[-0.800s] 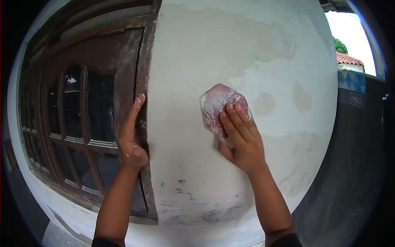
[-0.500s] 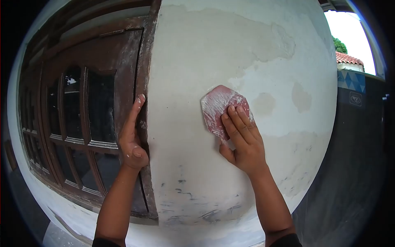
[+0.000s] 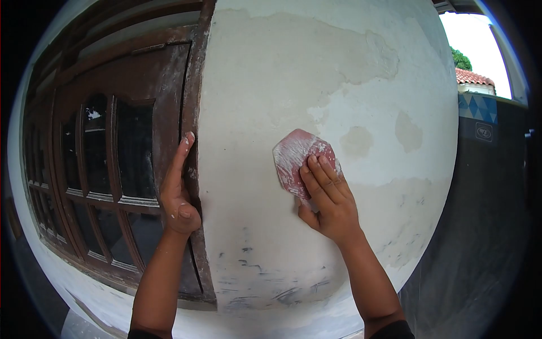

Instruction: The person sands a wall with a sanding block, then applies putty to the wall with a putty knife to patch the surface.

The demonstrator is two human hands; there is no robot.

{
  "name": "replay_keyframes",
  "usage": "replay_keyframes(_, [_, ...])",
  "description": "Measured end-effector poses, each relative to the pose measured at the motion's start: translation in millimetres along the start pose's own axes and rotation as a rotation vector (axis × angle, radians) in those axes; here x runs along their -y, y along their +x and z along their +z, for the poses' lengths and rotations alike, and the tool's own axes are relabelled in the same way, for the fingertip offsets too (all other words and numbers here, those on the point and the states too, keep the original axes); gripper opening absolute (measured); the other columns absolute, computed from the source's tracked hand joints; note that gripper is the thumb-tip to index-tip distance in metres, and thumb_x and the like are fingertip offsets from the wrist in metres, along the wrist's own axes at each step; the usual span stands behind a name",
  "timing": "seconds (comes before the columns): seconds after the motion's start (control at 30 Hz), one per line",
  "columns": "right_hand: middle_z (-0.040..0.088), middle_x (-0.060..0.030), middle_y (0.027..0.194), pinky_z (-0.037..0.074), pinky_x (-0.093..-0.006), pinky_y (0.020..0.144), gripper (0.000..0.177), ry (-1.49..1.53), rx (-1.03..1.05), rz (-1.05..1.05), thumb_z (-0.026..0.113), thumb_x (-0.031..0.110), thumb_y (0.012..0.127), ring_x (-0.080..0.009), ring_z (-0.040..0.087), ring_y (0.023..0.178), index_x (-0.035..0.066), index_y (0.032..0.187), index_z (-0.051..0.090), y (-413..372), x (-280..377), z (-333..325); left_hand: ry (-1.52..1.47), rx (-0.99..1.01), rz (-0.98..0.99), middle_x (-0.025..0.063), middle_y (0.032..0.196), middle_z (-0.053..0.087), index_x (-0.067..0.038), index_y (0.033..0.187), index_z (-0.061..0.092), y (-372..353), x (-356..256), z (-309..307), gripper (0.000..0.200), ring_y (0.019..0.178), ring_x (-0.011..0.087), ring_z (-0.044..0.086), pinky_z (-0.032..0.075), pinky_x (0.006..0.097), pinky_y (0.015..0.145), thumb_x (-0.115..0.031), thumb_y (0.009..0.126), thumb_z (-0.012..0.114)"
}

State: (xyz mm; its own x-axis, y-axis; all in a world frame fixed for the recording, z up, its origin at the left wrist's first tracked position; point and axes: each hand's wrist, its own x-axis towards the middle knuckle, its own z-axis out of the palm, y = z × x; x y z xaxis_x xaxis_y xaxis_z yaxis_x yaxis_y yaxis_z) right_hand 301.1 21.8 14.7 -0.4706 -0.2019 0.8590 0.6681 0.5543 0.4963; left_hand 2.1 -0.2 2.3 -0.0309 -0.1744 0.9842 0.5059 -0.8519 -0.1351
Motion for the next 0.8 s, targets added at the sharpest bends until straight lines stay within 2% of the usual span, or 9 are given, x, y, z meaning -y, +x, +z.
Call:
replay_keyframes(0.07, [0.057,-0.0141,0.141,0.045,-0.0451,0.106,0.053,0.009,-0.009,0.03,0.07,0.019,0.08,-0.0294,0.052,0.134,0.004,0.13,0.064,-24,-2,-5,0.014,0.054,0.013,0.0261,0.151,0.041,0.012,0.148,0.032,-2,5,-2,0.118,0.142,0.034,0.04,0.027,0.0441,0.119,-0.087,0.083,0.024])
replay_keyframes(0.17, [0.057,-0.0141,0.141,0.044,-0.0455,0.107,0.053,0.017,-0.045,0.027,0.07,0.018,0.079,-0.0292,0.051,0.135,0.004,0.13,0.064,-33,-5,-6,0.006,0.012,-0.003,0.0277,0.145,0.047,0.014,0.144,0.037,0,-2,-1,0.119,0.138,0.0344,0.045,0.032,0.0433,0.116,-0.088,0.083,0.029])
replay_keyframes(0.37, [0.056,-0.015,0.141,0.044,-0.0461,0.107,0.054,0.043,-0.047,0.018,0.072,0.016,0.078,-0.0302,0.051,0.135,0.003,0.13,0.063,7,-10,-1,-0.03,0.002,-0.011,0.0273,0.146,0.047,0.014,0.144,0.037,-1,-1,1,0.12,0.138,0.0346,0.045,0.032,0.0434,0.117,-0.088,0.082,0.03])
replay_keyframes(0.5, [0.058,-0.0153,0.14,0.045,-0.0464,0.106,0.053,0.057,-0.021,0.073,0.071,0.015,0.079,-0.0306,0.05,0.136,0.003,0.13,0.064,-29,-1,0,-0.024,0.002,-0.008,0.0273,0.146,0.046,0.014,0.144,0.036,-1,-2,0,0.12,0.139,0.0344,0.045,0.031,0.0433,0.117,-0.088,0.082,0.03])
replay_keyframes(0.7, [0.058,-0.0204,0.139,0.043,-0.0471,0.108,0.054,0.055,-0.059,0.132,0.069,0.018,0.079,-0.036,0.05,0.135,-0.002,0.129,0.062,-73,23,-22,-0.033,0.018,-0.023,0.0275,0.147,0.046,0.014,0.144,0.036,0,-5,1,0.119,0.139,0.0342,0.044,0.031,0.0434,0.117,-0.087,0.083,0.03])
replay_keyframes(0.8, [0.058,-0.0273,0.135,0.044,-0.0488,0.107,0.052,0.183,-0.162,0.215,0.064,0.02,0.084,-0.0439,0.052,0.13,-0.004,0.13,0.061,-96,49,-38,-0.114,-0.06,-0.095,0.0278,0.15,0.04,0.013,0.147,0.031,-10,-13,0,0.12,0.142,0.0346,0.038,0.025,0.044,0.119,-0.088,0.082,0.03])
